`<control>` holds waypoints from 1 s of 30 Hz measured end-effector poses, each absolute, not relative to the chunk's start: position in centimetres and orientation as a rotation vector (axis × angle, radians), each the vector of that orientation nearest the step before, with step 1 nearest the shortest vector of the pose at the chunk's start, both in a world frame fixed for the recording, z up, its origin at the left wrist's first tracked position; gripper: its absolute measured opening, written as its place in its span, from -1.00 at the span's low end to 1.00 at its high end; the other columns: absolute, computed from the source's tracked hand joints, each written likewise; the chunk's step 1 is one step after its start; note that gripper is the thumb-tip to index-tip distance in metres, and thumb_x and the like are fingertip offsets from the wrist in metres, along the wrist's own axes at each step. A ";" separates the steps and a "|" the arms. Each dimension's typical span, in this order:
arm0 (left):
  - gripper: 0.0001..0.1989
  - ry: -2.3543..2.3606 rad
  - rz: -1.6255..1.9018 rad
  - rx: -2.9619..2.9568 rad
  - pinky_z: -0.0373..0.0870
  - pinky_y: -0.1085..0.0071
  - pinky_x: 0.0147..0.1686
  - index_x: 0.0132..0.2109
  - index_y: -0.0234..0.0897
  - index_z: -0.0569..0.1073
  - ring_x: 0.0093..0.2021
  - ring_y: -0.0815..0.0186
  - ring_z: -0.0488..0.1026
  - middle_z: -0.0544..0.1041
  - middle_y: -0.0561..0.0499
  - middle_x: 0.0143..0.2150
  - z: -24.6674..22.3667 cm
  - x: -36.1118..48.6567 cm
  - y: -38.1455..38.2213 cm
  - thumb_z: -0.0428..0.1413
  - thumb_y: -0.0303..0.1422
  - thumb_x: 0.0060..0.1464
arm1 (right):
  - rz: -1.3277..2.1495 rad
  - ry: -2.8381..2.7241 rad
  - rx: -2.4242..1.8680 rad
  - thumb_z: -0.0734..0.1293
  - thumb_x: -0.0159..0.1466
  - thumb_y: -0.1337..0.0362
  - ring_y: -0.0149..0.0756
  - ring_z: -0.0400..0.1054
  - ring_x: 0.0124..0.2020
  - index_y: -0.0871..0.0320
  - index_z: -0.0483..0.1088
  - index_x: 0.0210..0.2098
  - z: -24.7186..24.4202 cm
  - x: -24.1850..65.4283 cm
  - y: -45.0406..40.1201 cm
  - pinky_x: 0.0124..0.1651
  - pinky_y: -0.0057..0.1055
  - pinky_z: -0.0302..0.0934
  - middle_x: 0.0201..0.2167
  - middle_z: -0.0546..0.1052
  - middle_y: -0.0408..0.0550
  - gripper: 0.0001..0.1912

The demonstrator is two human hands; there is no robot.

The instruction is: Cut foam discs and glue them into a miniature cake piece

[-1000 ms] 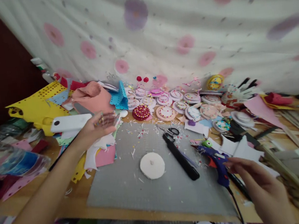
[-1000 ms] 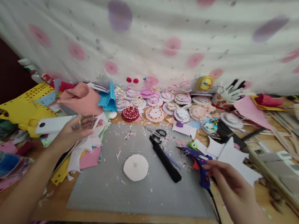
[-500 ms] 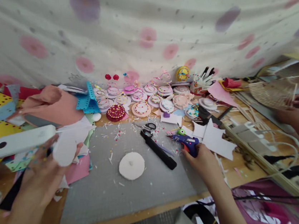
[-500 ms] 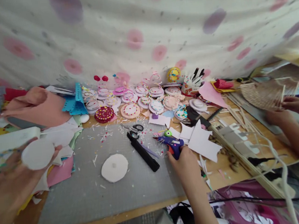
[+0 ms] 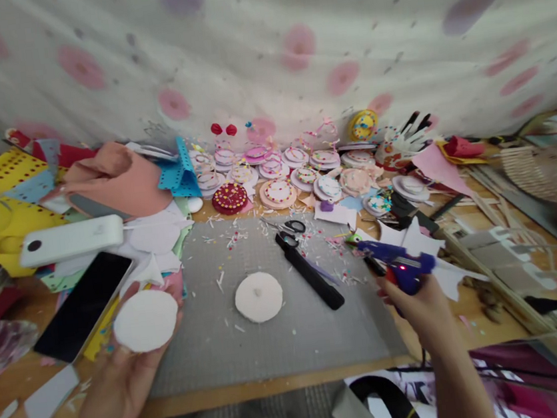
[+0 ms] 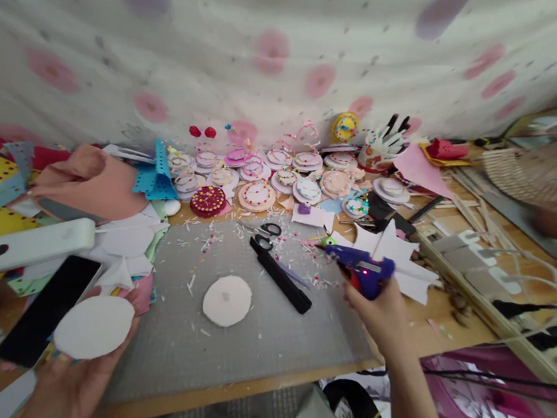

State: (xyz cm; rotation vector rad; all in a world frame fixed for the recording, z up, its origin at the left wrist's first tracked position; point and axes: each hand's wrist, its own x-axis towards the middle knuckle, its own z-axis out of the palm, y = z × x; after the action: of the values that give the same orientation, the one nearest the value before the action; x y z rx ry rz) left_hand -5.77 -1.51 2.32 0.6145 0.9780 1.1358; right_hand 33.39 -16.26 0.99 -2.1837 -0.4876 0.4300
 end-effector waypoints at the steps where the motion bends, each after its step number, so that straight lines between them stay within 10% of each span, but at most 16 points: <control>1: -0.32 0.928 1.118 0.581 0.59 0.30 -0.08 0.19 -0.03 0.40 0.16 0.01 0.43 0.51 -0.02 0.16 2.2 -5.7 -1.6 0.35 -0.17 -0.13 | 0.534 -0.436 -2.062 0.46 -0.08 0.01 -0.16 0.41 -0.56 0.19 0.43 -0.41 1.4 33.2 -16.6 -0.49 -0.30 0.29 -0.56 0.54 0.03 -0.60; 13: -0.19 0.518 0.876 0.648 0.30 -0.11 0.17 0.22 -0.10 0.31 0.14 -0.14 0.41 0.51 -0.18 0.09 3.6 0.8 -5.4 0.36 -0.09 -0.20 | 1.096 -0.523 -1.491 0.48 0.12 0.06 -0.52 0.17 -0.75 0.20 0.46 -0.48 6.1 23.3 -15.9 -0.66 -0.53 0.03 -0.58 0.52 -0.04 -0.69; 30: -0.36 0.417 0.995 1.127 0.42 0.17 0.09 0.13 -0.14 0.39 0.06 0.04 0.47 0.40 -0.12 0.07 4.2 1.5 -5.9 0.36 -0.22 -0.12 | 0.912 -1.056 -1.694 0.33 0.07 0.28 -0.35 0.29 -0.62 0.08 0.39 -0.53 7.3 20.4 -15.8 -0.55 -0.48 0.24 -0.63 0.41 -0.18 -0.94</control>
State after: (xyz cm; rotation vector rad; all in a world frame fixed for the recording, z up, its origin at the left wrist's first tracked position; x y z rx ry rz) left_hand 1.45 -5.91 4.19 1.1269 0.4172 0.9945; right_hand 20.45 -15.78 7.26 -1.6939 -1.0562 0.9121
